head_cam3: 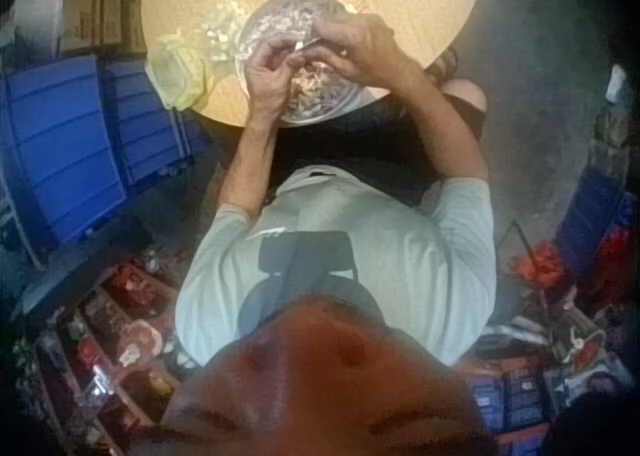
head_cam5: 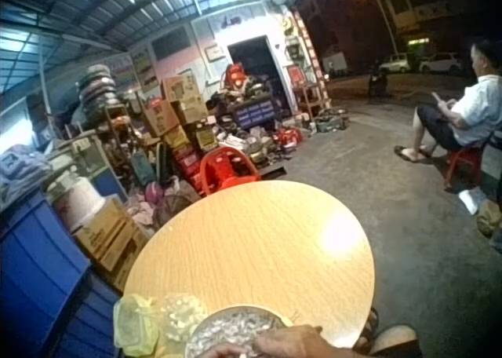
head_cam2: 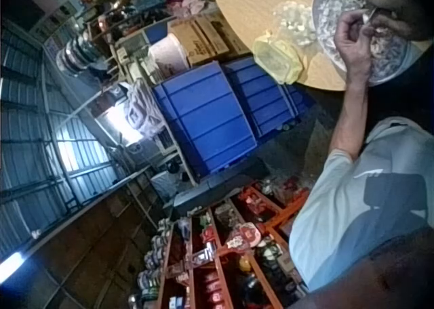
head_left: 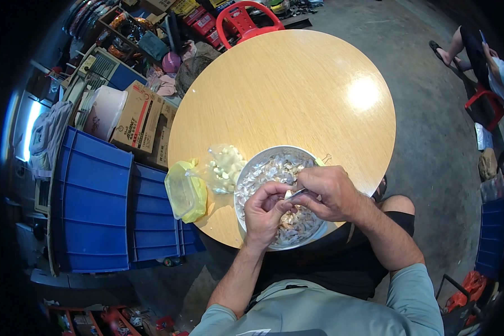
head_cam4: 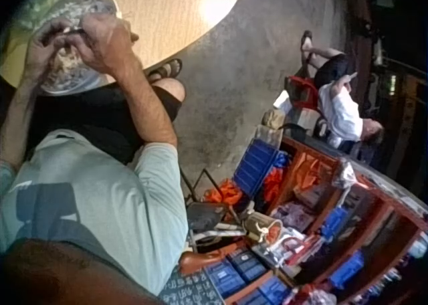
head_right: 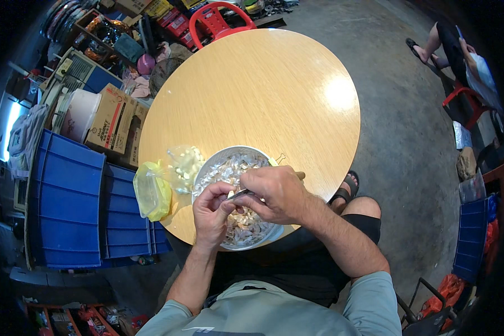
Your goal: The recorder is peeling multiple cloves of garlic using a small knife while seated at a round table.
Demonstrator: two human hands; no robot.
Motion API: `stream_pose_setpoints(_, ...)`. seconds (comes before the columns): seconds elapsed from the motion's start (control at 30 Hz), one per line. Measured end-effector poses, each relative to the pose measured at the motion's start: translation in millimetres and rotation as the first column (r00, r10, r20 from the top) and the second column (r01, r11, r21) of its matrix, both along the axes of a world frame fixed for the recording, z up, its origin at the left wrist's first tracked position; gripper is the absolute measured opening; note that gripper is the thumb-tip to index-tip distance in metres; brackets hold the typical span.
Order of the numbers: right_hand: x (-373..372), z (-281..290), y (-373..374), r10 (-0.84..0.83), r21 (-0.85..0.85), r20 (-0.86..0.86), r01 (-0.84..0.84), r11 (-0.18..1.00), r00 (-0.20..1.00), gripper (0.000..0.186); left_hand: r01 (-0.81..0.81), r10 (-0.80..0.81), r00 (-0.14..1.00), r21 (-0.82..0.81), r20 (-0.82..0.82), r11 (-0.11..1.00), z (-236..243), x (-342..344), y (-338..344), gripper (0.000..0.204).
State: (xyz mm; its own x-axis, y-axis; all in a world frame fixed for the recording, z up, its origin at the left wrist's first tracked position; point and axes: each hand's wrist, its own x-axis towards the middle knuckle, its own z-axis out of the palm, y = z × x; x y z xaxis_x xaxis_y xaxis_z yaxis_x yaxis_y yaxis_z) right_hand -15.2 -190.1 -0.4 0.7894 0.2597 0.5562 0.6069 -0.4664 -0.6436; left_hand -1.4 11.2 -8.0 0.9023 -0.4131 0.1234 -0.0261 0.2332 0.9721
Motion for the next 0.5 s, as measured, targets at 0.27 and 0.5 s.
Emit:
stream_pose_setpoints(0.27, 0.4, 0.1, -0.4, -0.008, 0.021, -0.057, 0.009, 1.0, 0.998, 0.033, 0.016, -0.016, 1.0, 0.032, 0.023, 0.999, 3.4, 3.4, 3.3, 0.045)
stream_pose_setpoints(0.5, 1.1, 0.5, -3.5, 0.02, 0.036, -0.139, -0.015, 0.999, 0.99, 0.034, 0.116, -0.117, 0.992, 0.02, 0.041, 0.993, 4.2, 9.4, 8.6, 0.031)
